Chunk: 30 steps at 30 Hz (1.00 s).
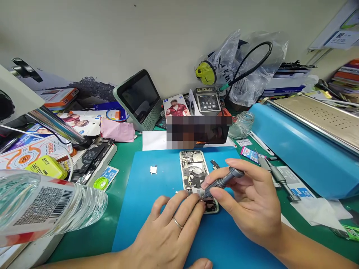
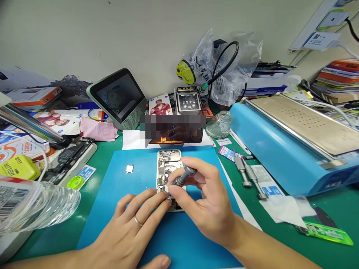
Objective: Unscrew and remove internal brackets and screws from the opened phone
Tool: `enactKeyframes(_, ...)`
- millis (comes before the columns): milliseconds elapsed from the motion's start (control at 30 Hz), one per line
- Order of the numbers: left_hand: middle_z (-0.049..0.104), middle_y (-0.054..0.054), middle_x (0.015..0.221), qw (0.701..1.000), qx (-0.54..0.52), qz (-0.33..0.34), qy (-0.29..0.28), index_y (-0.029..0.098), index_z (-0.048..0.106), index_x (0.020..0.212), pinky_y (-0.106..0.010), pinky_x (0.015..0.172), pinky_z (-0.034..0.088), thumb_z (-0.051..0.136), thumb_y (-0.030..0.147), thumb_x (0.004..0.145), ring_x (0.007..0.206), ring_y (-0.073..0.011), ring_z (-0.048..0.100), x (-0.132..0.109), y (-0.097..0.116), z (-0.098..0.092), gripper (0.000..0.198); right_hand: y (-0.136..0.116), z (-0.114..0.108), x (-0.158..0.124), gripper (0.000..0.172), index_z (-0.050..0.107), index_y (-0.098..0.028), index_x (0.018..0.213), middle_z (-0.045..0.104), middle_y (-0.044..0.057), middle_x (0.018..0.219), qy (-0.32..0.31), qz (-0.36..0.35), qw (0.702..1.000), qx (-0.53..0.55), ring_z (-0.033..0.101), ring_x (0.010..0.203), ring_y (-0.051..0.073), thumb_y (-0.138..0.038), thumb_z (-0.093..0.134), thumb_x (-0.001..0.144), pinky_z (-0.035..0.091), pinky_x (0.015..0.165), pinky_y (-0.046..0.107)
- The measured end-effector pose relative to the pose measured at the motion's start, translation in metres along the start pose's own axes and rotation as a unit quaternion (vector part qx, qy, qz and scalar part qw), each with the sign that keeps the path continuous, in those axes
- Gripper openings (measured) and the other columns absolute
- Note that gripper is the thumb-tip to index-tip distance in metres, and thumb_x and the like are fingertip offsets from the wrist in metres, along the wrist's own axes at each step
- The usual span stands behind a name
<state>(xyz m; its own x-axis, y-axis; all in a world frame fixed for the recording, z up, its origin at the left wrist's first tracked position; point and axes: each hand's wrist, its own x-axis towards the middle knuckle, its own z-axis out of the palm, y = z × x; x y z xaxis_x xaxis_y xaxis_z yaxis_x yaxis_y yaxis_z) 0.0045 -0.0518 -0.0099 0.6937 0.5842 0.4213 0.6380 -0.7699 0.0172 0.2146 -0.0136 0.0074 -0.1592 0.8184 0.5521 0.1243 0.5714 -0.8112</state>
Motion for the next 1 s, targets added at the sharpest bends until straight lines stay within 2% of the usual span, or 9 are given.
enactKeyframes(167,0.064,-0.004,0.139,1.000,-0.024,-0.006,-0.010,0.012,0.057,0.136,-0.038,0.097,0.032,0.037,0.059,0.104,0.128,-0.0239,0.047,0.001,0.002,-0.004,0.060,-0.001,0.000,0.002,0.056,0.050,-0.036,0.131,0.072,0.000,0.092,0.013,0.007,1.000,-0.003,0.075,0.080,0.018,-0.006,0.068,0.088,0.067,0.067,0.032)
enactKeyframes(300,0.060,-0.006,0.145,0.998,-0.051,-0.014,-0.044,0.010,0.051,0.142,-0.040,0.100,0.029,0.041,0.059,0.102,0.132,-0.0256,0.045,-0.002,0.003,-0.007,0.064,0.000,-0.002,0.007,0.053,0.053,-0.037,0.128,0.073,0.000,0.088,0.027,0.009,1.000,-0.004,0.076,0.077,0.021,-0.009,0.070,0.087,0.068,0.065,0.037)
enactKeyframes(500,0.053,-0.006,0.152,0.993,-0.076,-0.040,-0.087,0.014,0.043,0.150,-0.042,0.106,0.024,0.042,0.058,0.103,0.136,-0.0269,0.044,-0.009,0.005,-0.006,0.064,0.008,-0.011,0.015,0.047,0.054,-0.035,0.123,0.073,-0.002,0.089,0.075,0.033,0.996,-0.038,0.076,0.076,0.020,-0.014,0.074,0.086,0.065,0.060,0.034)
enactKeyframes(667,0.054,-0.008,0.151,0.994,-0.068,-0.035,-0.084,0.012,0.046,0.149,-0.042,0.107,0.024,0.042,0.060,0.102,0.135,-0.0295,0.046,-0.011,0.006,-0.006,0.067,0.012,-0.014,0.016,0.045,0.052,-0.034,0.124,0.074,-0.002,0.089,0.082,0.048,0.994,-0.048,0.075,0.076,0.020,-0.018,0.074,0.087,0.065,0.063,0.036)
enactKeyframes(800,0.055,-0.009,0.150,0.994,-0.067,-0.030,-0.081,0.011,0.048,0.147,-0.041,0.105,0.025,0.041,0.060,0.102,0.134,-0.0286,0.046,-0.011,0.005,-0.004,0.067,0.013,-0.013,0.016,0.044,0.053,-0.034,0.124,0.075,-0.002,0.089,0.081,0.054,0.994,-0.053,0.075,0.076,0.020,-0.021,0.074,0.088,0.063,0.061,0.034)
enactKeyframes(1000,0.064,-0.010,0.139,0.998,-0.039,-0.017,-0.052,0.009,0.057,0.139,-0.039,0.101,0.027,0.039,0.062,0.102,0.127,-0.0274,0.052,-0.007,0.003,-0.004,0.068,0.015,-0.017,0.018,0.046,0.056,-0.036,0.125,0.074,-0.002,0.090,0.078,0.028,0.995,-0.057,0.076,0.076,0.019,-0.019,0.075,0.087,0.064,0.065,0.035)
